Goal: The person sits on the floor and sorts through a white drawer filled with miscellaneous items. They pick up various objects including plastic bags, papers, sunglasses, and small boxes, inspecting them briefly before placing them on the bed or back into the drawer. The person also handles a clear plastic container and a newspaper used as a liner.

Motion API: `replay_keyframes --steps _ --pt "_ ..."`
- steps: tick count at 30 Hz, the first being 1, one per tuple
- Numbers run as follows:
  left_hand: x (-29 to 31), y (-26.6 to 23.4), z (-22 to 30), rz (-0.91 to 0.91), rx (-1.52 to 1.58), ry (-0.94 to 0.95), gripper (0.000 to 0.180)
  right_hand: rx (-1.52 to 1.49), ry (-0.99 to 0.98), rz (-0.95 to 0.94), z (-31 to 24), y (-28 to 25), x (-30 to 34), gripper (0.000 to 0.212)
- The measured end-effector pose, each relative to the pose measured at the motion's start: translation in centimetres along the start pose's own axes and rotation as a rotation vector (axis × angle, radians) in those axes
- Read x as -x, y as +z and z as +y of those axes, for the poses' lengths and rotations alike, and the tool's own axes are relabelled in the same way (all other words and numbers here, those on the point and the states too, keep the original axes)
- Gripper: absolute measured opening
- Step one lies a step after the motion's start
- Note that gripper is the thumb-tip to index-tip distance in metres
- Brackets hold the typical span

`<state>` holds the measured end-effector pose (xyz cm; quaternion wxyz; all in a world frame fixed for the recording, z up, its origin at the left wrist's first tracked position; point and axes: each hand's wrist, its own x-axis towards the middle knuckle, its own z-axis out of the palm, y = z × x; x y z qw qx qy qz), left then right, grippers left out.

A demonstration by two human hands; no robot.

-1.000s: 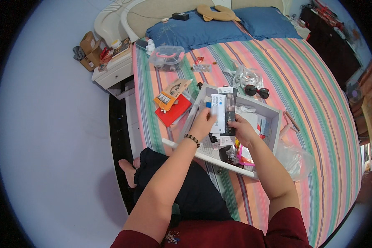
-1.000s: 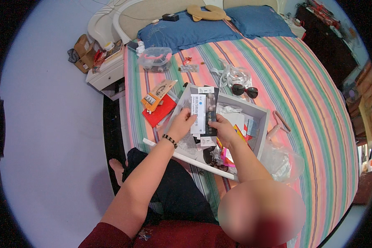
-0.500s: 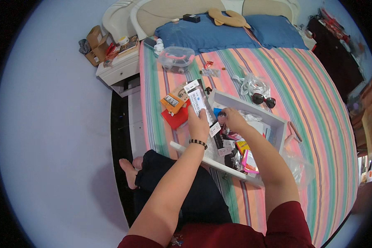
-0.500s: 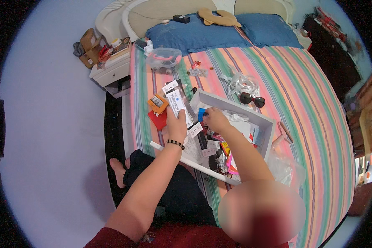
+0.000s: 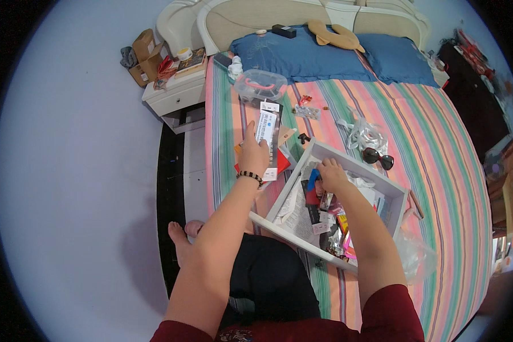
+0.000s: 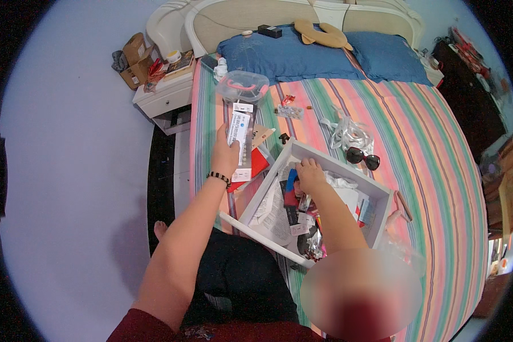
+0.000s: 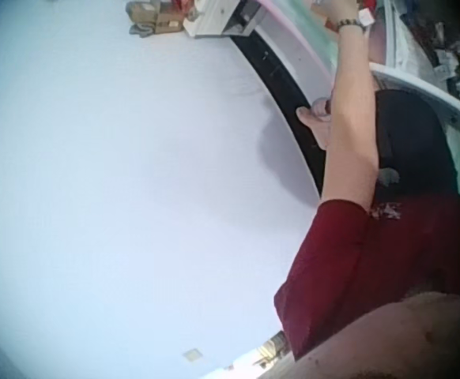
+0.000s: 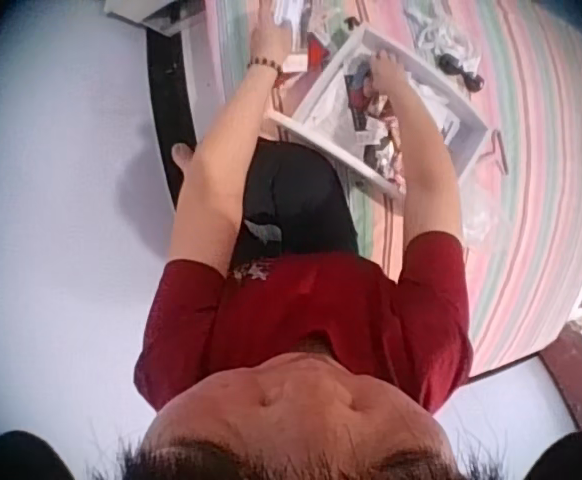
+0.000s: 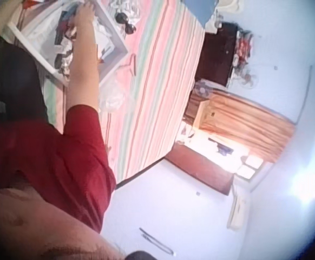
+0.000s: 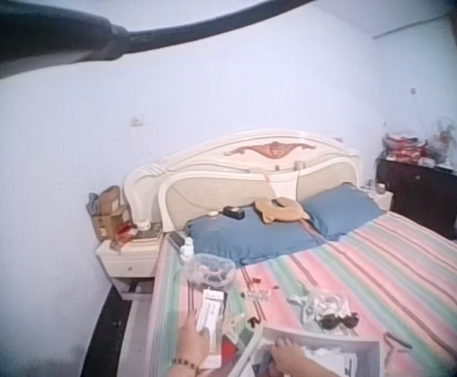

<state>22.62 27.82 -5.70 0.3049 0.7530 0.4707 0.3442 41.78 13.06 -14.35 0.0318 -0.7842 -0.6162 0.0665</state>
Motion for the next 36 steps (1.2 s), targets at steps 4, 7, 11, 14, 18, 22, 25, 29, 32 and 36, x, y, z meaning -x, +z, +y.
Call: replay_keyframes --steps 4,7,11,14,18,22,25,29,32,36 --pt "-0.2 0.7 -1.0 -0.248 -0.092 -0.062 0.051 -0.352 -0.109 0.007 2.1 -0.8 0.5 0.016" --pt "0.6 3.0 -5.0 -0.32 -0.06 -0.032 0.052 -0.62 -0.173 0.107 1.1 -5.5 3.3 0.01" --pt "1.7 3.3 -5.0 -0.467 0.043 -0.147 0.052 -0.955 -0.015 0.137 6.2 -5.1 7.6 0.012" --pt "1.8 2.6 -3.0 -0.179 -0.338 0.082 0.05 -0.997 0.133 0.093 8.6 -4.6 11.4 0.014" --pt "2.7 2.6 1.2 -0.171 -0.2 0.36 0.037 -1.0 0.315 -0.047 9.0 -5.5 15.0 0.018" --pt "5.1 4.9 5.7 -0.521 -0.002 0.326 0.032 -0.85 0.455 -0.059 9.1 -7.7 16.8 0.013" --pt "7.9 7.4 7.4 -0.84 -0.152 0.226 0.04 -0.527 0.368 0.068 6.9 -9.5 18.0 0.011" --pt "10.7 10.2 8.8 -1.004 -0.393 0.191 0.066 -1.009 0.388 0.34 6.8 -7.3 18.2 0.015" --pt "11.6 12.1 6.6 -0.997 0.1 0.1 0.071 -1.35 0.338 0.378 6.4 -4.4 17.5 0.023" --pt "10.5 12.3 3.0 -1.231 0.008 -0.002 0.045 -1.352 0.411 0.323 5.4 -2.4 16.1 0.02"
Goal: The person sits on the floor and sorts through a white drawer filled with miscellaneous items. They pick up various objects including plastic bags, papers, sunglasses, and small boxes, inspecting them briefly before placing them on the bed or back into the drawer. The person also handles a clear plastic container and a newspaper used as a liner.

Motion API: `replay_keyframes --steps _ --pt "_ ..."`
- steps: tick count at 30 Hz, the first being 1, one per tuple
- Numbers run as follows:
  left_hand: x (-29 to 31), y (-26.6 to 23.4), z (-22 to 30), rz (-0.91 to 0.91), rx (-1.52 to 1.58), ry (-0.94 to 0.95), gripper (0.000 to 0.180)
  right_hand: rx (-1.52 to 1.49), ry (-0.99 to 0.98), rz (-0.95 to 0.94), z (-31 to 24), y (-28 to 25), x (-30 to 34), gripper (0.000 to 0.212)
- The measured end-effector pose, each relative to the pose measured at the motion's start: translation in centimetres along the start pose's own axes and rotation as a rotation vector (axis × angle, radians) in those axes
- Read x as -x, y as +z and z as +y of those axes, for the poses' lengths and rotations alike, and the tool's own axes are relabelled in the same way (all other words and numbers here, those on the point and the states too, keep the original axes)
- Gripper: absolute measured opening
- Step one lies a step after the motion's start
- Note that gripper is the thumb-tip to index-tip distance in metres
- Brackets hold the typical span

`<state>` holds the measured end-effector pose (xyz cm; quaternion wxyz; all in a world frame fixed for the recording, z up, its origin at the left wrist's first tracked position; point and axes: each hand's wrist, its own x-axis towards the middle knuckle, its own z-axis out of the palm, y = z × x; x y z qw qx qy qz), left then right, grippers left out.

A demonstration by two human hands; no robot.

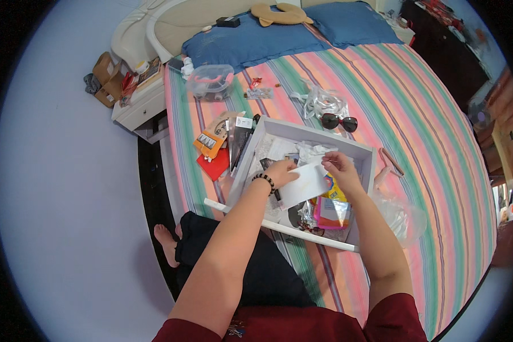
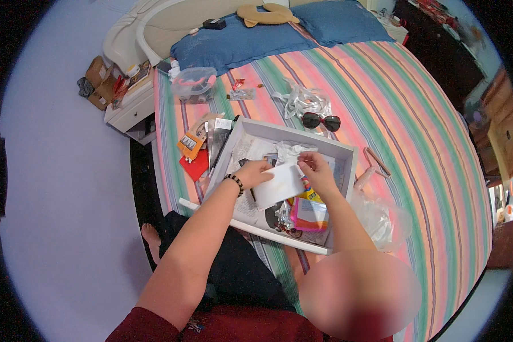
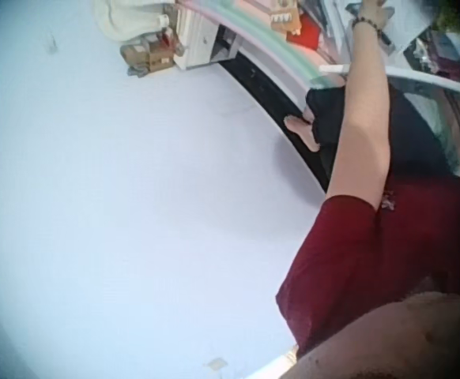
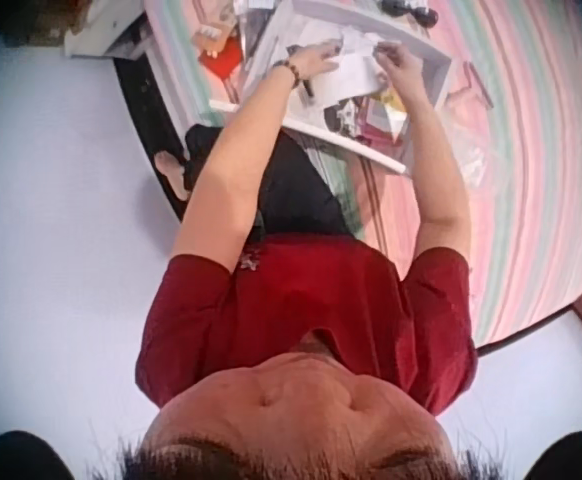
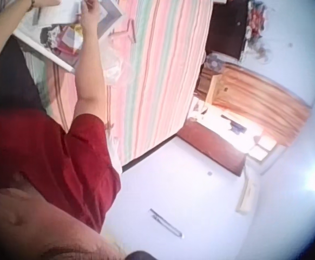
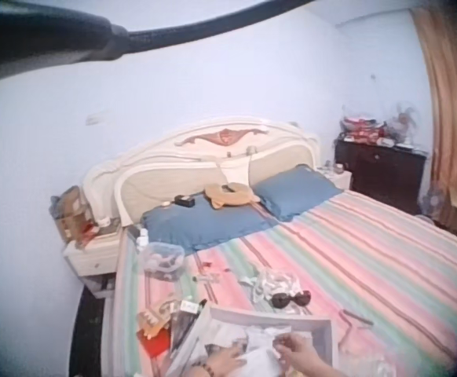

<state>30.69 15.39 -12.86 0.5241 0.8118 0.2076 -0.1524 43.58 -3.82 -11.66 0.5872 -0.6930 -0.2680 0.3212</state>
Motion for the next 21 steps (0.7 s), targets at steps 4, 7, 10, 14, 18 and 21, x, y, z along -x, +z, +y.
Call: replay_keyframes --steps 4,7,10,14,18,21 --pt "-0.8 -0.2 0.0 -0.012 -0.539 -0.144 0.029 0.764 0.072 -0.306 2.3 -0.7 0.3 0.043" --pt "-2.5 0.1 0.6 0.072 -0.741 -0.123 0.027 1.143 -0.178 -0.431 3.8 -0.5 1.9 0.067" --pt "-3.4 0.7 0.6 0.195 -0.844 -0.053 0.026 1.176 -0.147 -0.442 1.8 0.0 2.6 0.072" --pt "-4.0 0.8 0.2 0.081 -0.72 0.016 0.026 1.133 -0.097 -0.46 1.7 -0.4 2.7 0.081" --pt "-3.9 1.0 0.7 0.132 -0.806 0.022 0.025 1.128 -0.106 -0.47 2.0 -0.5 2.5 0.085" --pt "-3.5 1.0 0.6 0.113 -0.793 -0.017 0.026 1.134 -0.121 -0.474 1.8 -0.3 2.5 0.082"
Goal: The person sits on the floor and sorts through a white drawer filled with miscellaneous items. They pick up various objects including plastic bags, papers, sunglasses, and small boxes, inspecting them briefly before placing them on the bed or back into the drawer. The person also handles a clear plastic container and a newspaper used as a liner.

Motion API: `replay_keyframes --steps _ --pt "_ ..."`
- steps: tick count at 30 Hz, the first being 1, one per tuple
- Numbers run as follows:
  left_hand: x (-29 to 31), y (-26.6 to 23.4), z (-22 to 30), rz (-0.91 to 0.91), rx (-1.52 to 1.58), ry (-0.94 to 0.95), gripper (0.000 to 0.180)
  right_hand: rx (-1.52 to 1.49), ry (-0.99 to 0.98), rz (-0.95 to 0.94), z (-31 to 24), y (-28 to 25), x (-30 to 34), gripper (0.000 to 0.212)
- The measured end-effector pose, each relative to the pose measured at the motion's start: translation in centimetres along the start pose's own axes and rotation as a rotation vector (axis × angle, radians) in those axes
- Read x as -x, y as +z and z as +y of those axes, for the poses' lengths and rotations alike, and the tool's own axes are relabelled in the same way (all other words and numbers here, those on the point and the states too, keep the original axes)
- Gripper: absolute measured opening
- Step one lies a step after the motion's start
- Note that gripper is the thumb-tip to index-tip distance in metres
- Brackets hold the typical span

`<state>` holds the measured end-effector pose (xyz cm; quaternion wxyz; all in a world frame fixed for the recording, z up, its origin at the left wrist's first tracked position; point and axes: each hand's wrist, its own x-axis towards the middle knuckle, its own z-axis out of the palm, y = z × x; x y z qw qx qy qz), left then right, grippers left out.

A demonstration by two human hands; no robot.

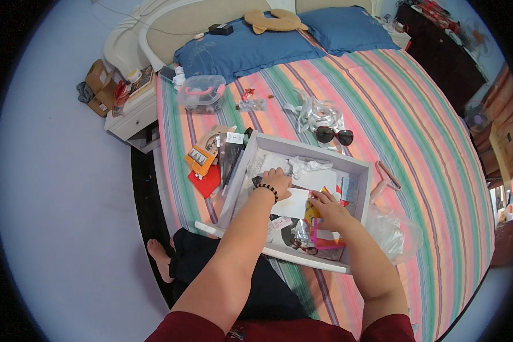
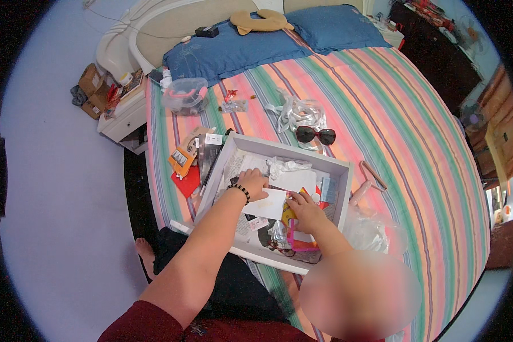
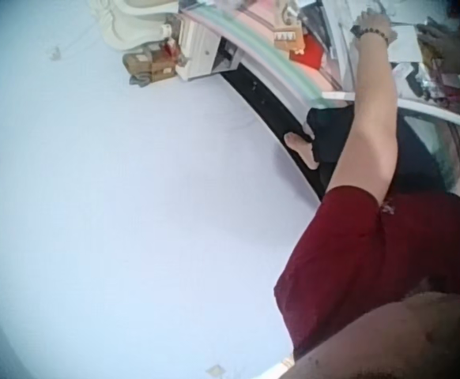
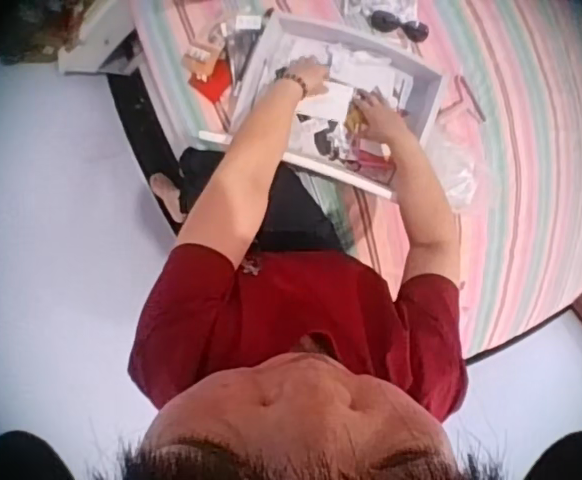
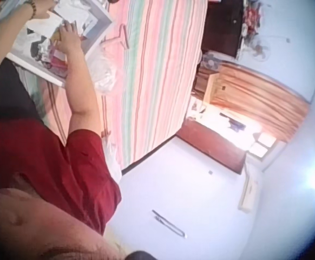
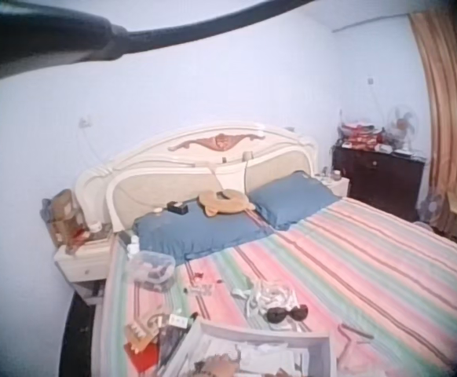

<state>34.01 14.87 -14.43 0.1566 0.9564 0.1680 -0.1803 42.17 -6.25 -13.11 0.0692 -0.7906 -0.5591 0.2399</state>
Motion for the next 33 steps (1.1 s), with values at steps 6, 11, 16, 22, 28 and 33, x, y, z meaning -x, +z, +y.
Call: replay_keyframes --steps 6,11,16,22,28,33 --pt "0.6 -0.5 -0.8 -0.025 0.341 0.05 0.027 -0.087 0.139 0.066 -0.7 -0.8 0.4 0.076" --pt "5.1 -4.2 3.1 0.267 0.101 0.207 0.012 -0.074 0.175 0.36 0.3 0.1 -0.3 0.052" --pt "10.7 -4.8 7.2 0.661 -0.374 0.337 0.006 -1.429 0.269 0.107 -0.8 -2.4 0.3 0.056" --pt "12.8 -3.4 8.7 0.648 -0.622 0.452 0.008 -1.895 0.39 0.078 -3.5 -3.8 -0.3 0.054" --pt "13.6 -3.2 8.3 0.657 -0.389 0.489 0.013 -1.938 0.537 0.217 -2.4 -3.1 -2.3 0.037" --pt "14.5 -5.6 6.1 0.473 -0.04 0.602 0.015 -1.993 0.546 0.346 -0.9 -5.5 -1.9 0.035"
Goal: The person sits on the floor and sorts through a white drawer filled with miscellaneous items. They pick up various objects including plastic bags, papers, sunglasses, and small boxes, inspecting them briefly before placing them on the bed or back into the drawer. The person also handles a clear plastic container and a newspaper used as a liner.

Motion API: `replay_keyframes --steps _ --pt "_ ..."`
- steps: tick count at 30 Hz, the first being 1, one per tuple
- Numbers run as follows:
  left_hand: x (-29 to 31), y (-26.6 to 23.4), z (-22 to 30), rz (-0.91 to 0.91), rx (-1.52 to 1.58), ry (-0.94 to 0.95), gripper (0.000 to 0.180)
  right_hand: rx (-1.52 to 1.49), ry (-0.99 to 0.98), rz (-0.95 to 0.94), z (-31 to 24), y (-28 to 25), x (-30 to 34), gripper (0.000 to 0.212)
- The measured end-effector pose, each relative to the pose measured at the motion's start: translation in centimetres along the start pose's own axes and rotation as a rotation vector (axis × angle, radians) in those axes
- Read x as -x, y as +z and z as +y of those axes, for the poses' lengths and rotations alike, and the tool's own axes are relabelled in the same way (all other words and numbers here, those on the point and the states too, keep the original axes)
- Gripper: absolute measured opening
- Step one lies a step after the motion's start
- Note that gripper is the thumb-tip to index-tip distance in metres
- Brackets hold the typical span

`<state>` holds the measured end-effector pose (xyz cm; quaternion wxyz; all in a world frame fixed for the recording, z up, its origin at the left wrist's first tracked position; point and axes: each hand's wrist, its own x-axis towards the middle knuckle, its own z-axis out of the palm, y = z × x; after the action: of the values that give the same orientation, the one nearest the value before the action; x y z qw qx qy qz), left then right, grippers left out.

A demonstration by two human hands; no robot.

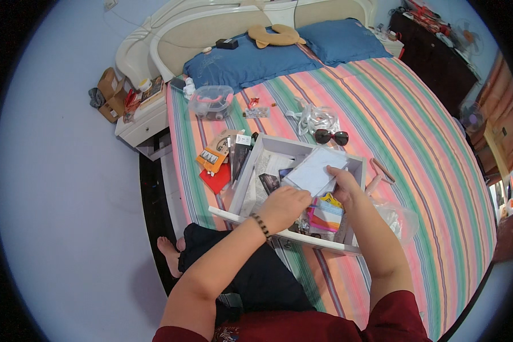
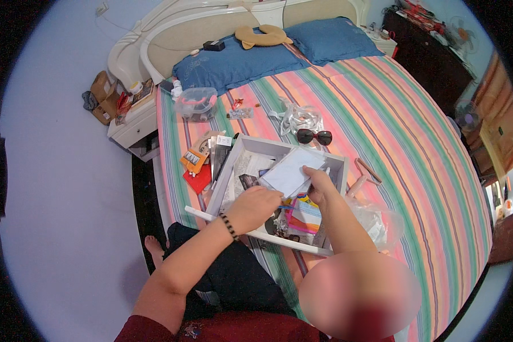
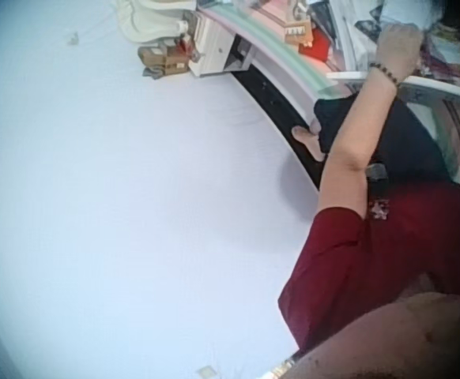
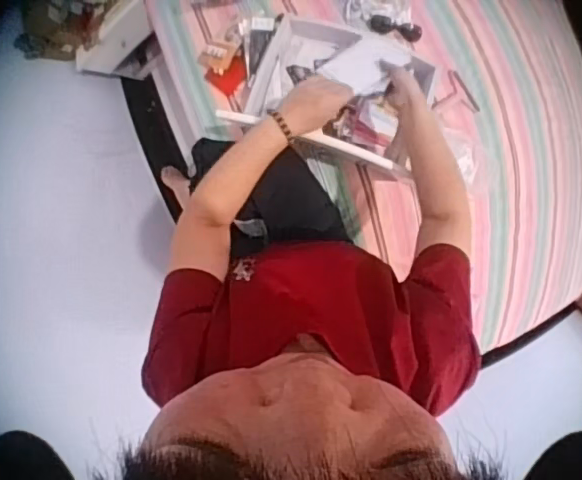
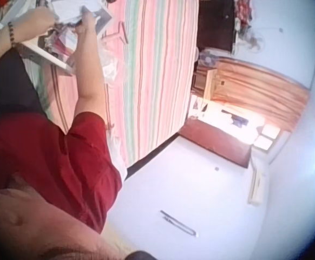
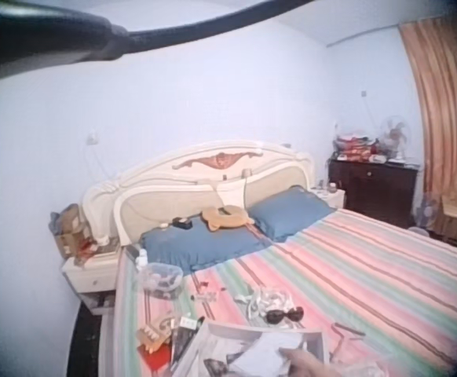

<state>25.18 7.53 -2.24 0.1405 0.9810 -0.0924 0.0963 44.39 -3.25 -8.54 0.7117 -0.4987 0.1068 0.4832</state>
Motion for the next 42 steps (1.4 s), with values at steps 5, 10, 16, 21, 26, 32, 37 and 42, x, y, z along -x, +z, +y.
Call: replay_keyframes --steps 5,10,16,21,26,32,37,42 --pt "1.4 0.4 -5.1 0.266 0.796 -0.397 0.024 0.005 -0.006 -0.057 -1.5 1.7 2.8 0.034" --pt "-0.9 0.9 -7.8 0.344 1.351 -0.953 0.025 0.007 -0.009 -0.328 0.7 2.8 3.8 0.037" --pt "-1.9 4.9 -5.8 0.346 1.119 -0.811 0.053 0.143 -0.023 -0.177 2.7 4.5 4.8 0.055" --pt "-1.2 3.6 -5.0 0.268 1.477 -0.641 0.056 0.266 -0.066 -0.234 3.0 2.1 2.7 0.056" --pt "-1.2 5.6 -5.0 0.274 1.063 -0.656 0.063 -0.037 -0.021 -0.291 2.1 3.3 3.6 0.053" --pt "-1.0 5.7 -5.6 0.284 1.269 -0.78 0.054 0.198 -0.039 -0.132 2.3 3.6 2.8 0.053" --pt "-0.5 3.2 -6.5 0.585 1.559 -0.842 0.037 0.198 -0.278 -0.302 -0.3 0.9 2.0 0.052" --pt "0.7 2.3 -10.5 0.933 1.52 -0.949 0.037 1.484 -0.208 0.029 0.8 -6.5 -1.2 0.061"
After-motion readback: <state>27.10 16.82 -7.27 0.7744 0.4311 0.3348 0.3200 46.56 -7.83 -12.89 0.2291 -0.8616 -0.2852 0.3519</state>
